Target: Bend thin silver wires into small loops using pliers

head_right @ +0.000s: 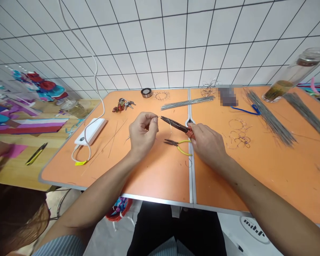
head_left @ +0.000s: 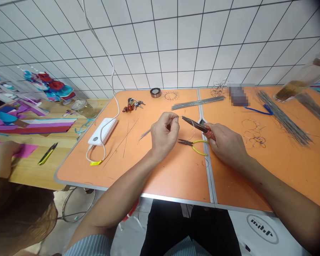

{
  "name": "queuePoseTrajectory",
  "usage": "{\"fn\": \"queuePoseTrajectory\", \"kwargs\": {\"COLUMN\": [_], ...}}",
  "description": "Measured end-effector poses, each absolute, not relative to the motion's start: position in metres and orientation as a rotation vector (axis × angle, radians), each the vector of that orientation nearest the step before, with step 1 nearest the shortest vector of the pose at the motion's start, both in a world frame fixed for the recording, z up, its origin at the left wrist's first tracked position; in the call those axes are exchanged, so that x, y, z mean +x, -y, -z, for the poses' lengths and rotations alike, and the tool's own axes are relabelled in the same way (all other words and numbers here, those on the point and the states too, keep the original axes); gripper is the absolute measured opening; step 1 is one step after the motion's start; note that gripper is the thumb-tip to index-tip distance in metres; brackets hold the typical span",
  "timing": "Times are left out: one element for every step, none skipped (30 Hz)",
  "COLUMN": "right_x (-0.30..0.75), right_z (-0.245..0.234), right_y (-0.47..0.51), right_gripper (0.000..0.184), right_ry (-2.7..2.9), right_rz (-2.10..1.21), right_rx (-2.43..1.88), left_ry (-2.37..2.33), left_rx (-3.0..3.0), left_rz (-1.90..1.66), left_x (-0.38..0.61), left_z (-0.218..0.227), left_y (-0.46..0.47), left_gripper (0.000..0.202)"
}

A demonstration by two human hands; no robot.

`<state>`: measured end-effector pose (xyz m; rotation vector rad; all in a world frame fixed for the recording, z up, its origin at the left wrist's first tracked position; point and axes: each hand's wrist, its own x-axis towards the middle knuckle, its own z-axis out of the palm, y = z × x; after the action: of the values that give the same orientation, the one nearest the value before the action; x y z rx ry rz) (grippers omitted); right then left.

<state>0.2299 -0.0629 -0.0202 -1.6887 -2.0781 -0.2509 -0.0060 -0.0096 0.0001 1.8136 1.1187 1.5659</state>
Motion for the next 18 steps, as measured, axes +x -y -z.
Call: {"fn": "queuePoseTrajectory", "kwargs": {"right_x": [0.229, 0.229, 0.228, 0.228, 0.228, 0.228, 0.228, 0.229, 0.229, 0.230, 0.231, 0.232, 0.232, 0.233, 0.233, 0.234, 0.234, 0.234], "right_z": [0.020, 0.020, 0.020, 0.020, 0.021, 0.021, 0.021, 0.021, 0.020, 0.018, 0.016, 0.014, 0.012, 0.009, 0.007, 0.005, 0.003, 0.001], "right_y": [0.063, 0.064, 0.064, 0.064, 0.064, 0.064, 0.064, 0.063, 0.063, 0.062, 0.061, 0.060, 0.060, 0.060, 0.060, 0.060, 0.061, 0.062], "right_gripper": [0.032, 0.032, 0.032, 0.032, 0.032, 0.032, 0.032, 0.032, 0.032, 0.030, 0.027, 0.025, 0.025, 0.027, 0.031, 0.035, 0.040, 0.046], "right_ry": [2.076, 2.075, 2.078, 2.081, 2.085, 2.090, 2.093, 2.092, 2.084, 2.068, 2.042, 2.006, 1.960, 1.899, 1.826, 1.741, 1.652, 1.577], "right_rz": [0.235, 0.220, 0.208, 0.198, 0.185, 0.168, 0.144, 0.111, 0.066, 0.005, -0.074, -0.173, -0.300, -0.454, -0.626, -0.801, -0.956, -1.079], "right_rx": [-1.697, -1.704, -1.710, -1.720, -1.731, -1.745, -1.759, -1.775, -1.793, -1.816, -1.841, -1.859, -1.852, -1.813, -1.748, -1.660, -1.573, -1.510], "left_ry": [-1.129, -1.133, -1.130, -1.122, -1.112, -1.100, -1.089, -1.080, -1.071, -1.065, -1.060, -1.053, -1.044, -1.035, -1.025, -1.021, -1.019, -1.019], "left_rx": [1.831, 1.843, 1.846, 1.843, 1.832, 1.814, 1.790, 1.759, 1.720, 1.674, 1.624, 1.570, 1.513, 1.458, 1.407, 1.363, 1.330, 1.309], "left_rz": [-1.572, -1.578, -1.583, -1.588, -1.590, -1.589, -1.584, -1.577, -1.565, -1.548, -1.525, -1.498, -1.463, -1.424, -1.386, -1.349, -1.321, -1.298], "left_x": [-0.006, -0.006, -0.006, -0.006, -0.007, -0.007, -0.007, -0.007, -0.007, -0.007, -0.008, -0.008, -0.009, -0.009, -0.010, -0.011, -0.011, -0.011], "left_z": [0.001, 0.002, 0.002, 0.002, 0.002, 0.002, 0.001, -0.001, -0.003, -0.004, -0.006, -0.007, -0.008, -0.008, -0.008, -0.007, -0.007, -0.006], "left_y": [0.009, 0.009, 0.009, 0.009, 0.009, 0.009, 0.010, 0.010, 0.009, 0.009, 0.008, 0.006, 0.004, 0.002, 0.000, -0.002, -0.003, -0.004], "left_gripper": [0.007, 0.007, 0.007, 0.008, 0.008, 0.008, 0.008, 0.008, 0.008, 0.008, 0.008, 0.009, 0.009, 0.010, 0.010, 0.011, 0.011, 0.011]}}
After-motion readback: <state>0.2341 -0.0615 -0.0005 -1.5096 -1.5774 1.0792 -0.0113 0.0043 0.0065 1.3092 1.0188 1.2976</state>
